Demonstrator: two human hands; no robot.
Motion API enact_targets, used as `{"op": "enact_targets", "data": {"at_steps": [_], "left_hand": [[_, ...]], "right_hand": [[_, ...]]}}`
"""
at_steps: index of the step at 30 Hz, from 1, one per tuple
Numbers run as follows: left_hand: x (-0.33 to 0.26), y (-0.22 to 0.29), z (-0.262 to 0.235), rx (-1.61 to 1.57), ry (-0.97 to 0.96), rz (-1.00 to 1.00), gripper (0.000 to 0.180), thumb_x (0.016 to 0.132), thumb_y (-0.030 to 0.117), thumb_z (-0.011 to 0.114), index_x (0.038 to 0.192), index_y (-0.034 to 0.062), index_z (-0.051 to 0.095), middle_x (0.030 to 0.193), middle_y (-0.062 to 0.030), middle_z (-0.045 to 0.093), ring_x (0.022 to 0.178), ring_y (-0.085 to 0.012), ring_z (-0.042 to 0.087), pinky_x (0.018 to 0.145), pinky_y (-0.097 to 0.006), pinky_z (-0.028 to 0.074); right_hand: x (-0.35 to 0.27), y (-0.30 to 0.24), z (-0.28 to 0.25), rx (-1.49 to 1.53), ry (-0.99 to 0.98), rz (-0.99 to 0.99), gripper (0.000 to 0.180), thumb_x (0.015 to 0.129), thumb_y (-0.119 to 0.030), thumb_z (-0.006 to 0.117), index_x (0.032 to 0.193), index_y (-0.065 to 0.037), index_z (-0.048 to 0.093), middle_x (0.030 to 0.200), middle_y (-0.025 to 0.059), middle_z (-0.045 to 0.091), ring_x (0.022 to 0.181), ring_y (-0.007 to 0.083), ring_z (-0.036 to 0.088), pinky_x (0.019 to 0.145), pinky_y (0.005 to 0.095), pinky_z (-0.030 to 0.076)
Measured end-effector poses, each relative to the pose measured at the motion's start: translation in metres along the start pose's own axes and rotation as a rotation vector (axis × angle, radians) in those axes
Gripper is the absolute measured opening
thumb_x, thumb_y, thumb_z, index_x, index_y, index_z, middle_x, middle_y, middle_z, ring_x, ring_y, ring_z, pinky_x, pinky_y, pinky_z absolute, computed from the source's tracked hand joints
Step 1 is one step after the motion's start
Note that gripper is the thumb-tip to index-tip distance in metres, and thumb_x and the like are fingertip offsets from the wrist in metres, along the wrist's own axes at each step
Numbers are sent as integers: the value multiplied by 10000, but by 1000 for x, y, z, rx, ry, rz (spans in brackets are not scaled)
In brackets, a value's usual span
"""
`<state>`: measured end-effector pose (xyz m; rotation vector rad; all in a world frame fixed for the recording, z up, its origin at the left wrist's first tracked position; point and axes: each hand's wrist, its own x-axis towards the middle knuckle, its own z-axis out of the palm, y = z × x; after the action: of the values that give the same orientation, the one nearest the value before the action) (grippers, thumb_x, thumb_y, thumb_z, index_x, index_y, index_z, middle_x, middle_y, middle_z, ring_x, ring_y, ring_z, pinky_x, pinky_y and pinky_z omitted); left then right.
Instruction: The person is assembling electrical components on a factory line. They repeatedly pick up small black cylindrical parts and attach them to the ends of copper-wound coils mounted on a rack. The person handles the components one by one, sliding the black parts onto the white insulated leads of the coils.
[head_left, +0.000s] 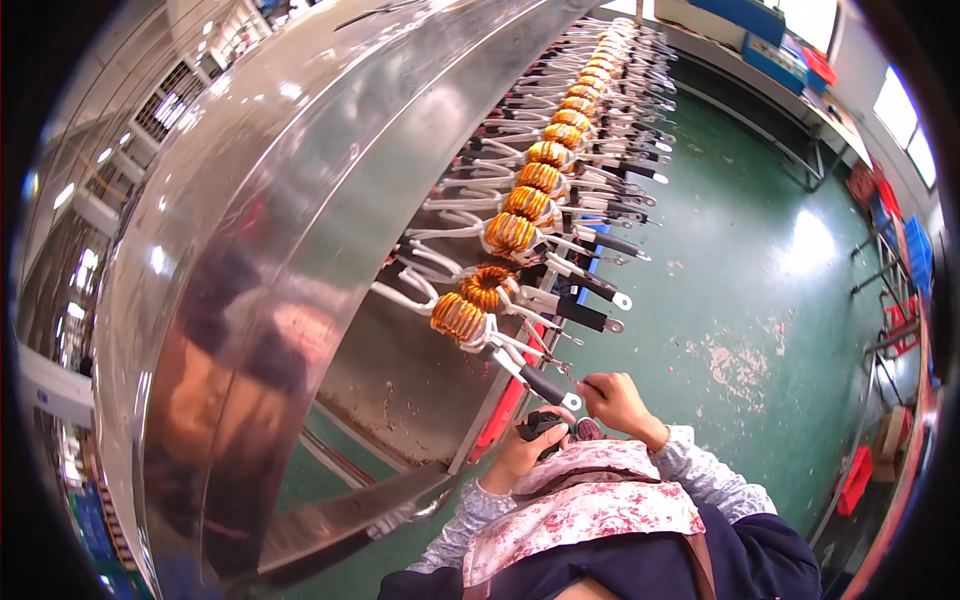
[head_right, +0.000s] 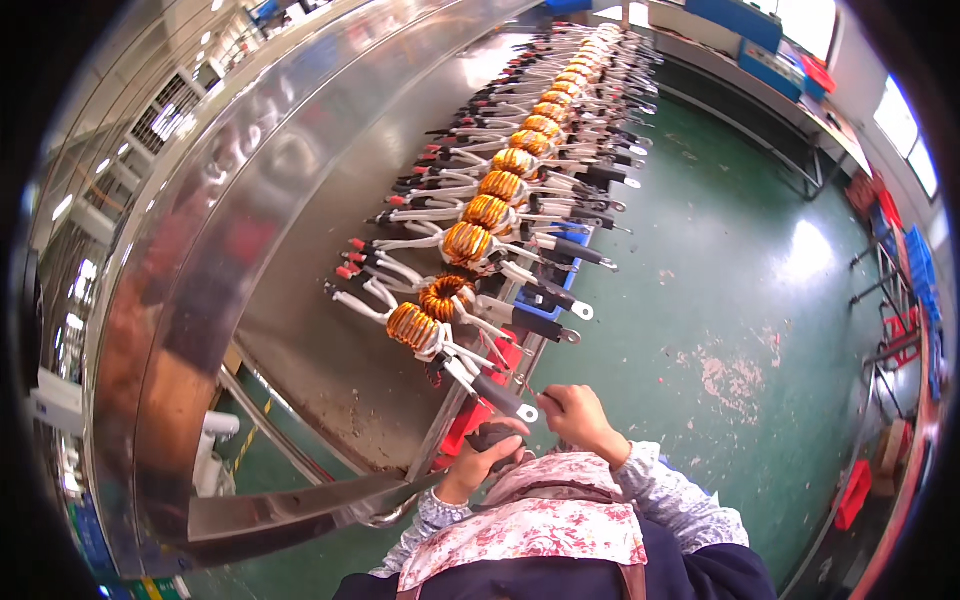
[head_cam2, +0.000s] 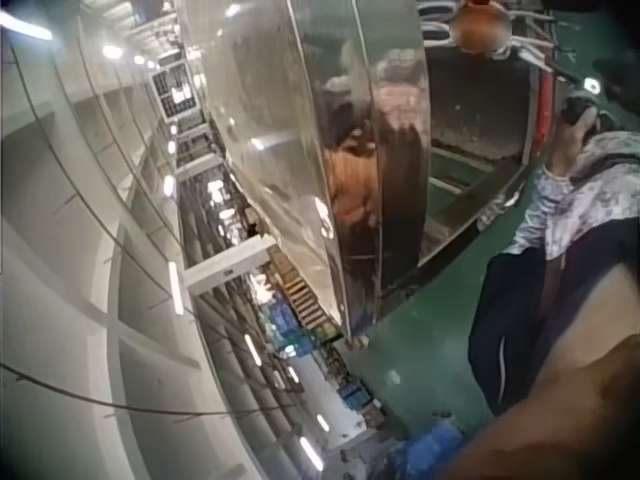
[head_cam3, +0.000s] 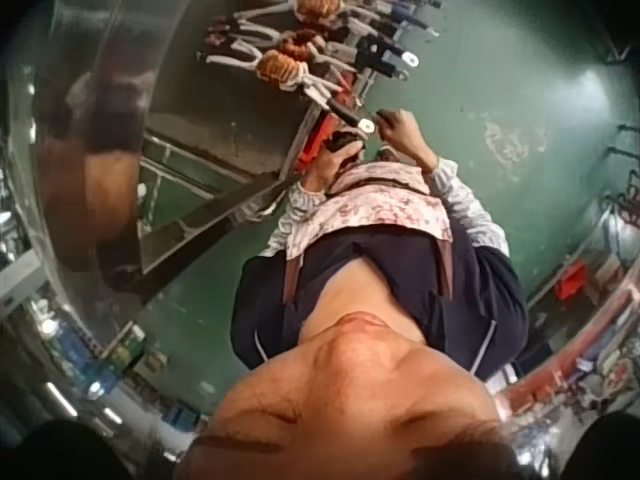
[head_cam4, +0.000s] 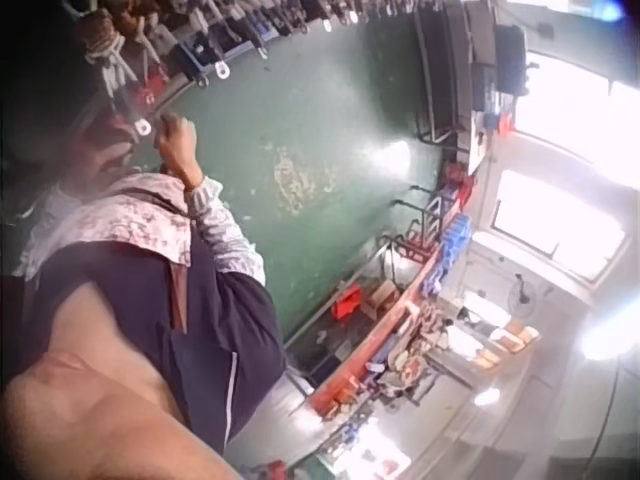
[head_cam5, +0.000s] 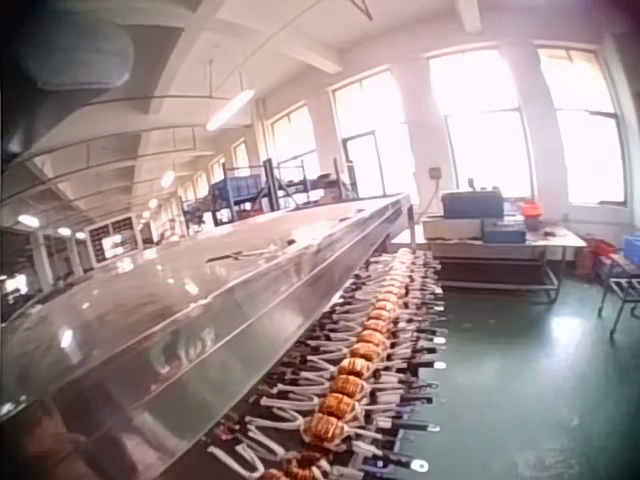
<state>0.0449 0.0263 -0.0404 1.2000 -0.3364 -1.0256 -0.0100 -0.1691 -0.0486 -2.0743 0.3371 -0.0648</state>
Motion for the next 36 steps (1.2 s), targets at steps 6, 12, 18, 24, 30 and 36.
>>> {"op": "enact_targets", "data": {"at_steps": [6,12,18,24,30,36], "left_hand": [[-4,5,-5,5,-67,-98,137,893,183,569,989,85,581,738,-27,589,511,-54,460,413,-187,308],[-7,-14,-7,-10,-88,-254,112,888,172,592,977,105,598,764,-16,610,606,-67,543,476,-192,395],[-13,-3,19,-37,-117,-204,118,886,191,602,959,98,606,759,-8,617,567,-72,536,457,-199,388],[-6,-34,18,124,166,-239,156,865,210,625,788,79,590,652,-7,542,513,-112,485,458,-251,384],[2,-36,44,146,141,-320,130,875,200,615,859,73,594,706,-8,571,557,-94,507,483,-236,393],[-12,-37,13,104,98,-315,132,885,190,606,931,67,598,759,-10,601,600,-75,528,508,-221,401]], "right_hand": [[-12,7,19,-80,409,-44,156,877,-151,603,793,-24,637,520,116,540,448,221,558,450,340,420],[-13,-3,-2,-335,605,-194,163,861,-203,596,791,-59,562,657,160,600,614,358,603,517,455,453],[12,31,-15,-456,338,-4,75,820,-140,555,873,-108,598,689,165,627,670,371,632,554,479,486],[-29,-3,-2,102,345,-95,388,938,-388,482,889,-39,645,740,183,629,728,336,628,662,434,465],[-46,-17,11,545,119,-183,361,983,-309,400,934,-6,591,851,118,613,856,240,579,798,356,437],[-38,-32,28,326,122,-191,264,942,-241,422,918,-12,551,842,200,593,826,373,588,729,435,452]]}}
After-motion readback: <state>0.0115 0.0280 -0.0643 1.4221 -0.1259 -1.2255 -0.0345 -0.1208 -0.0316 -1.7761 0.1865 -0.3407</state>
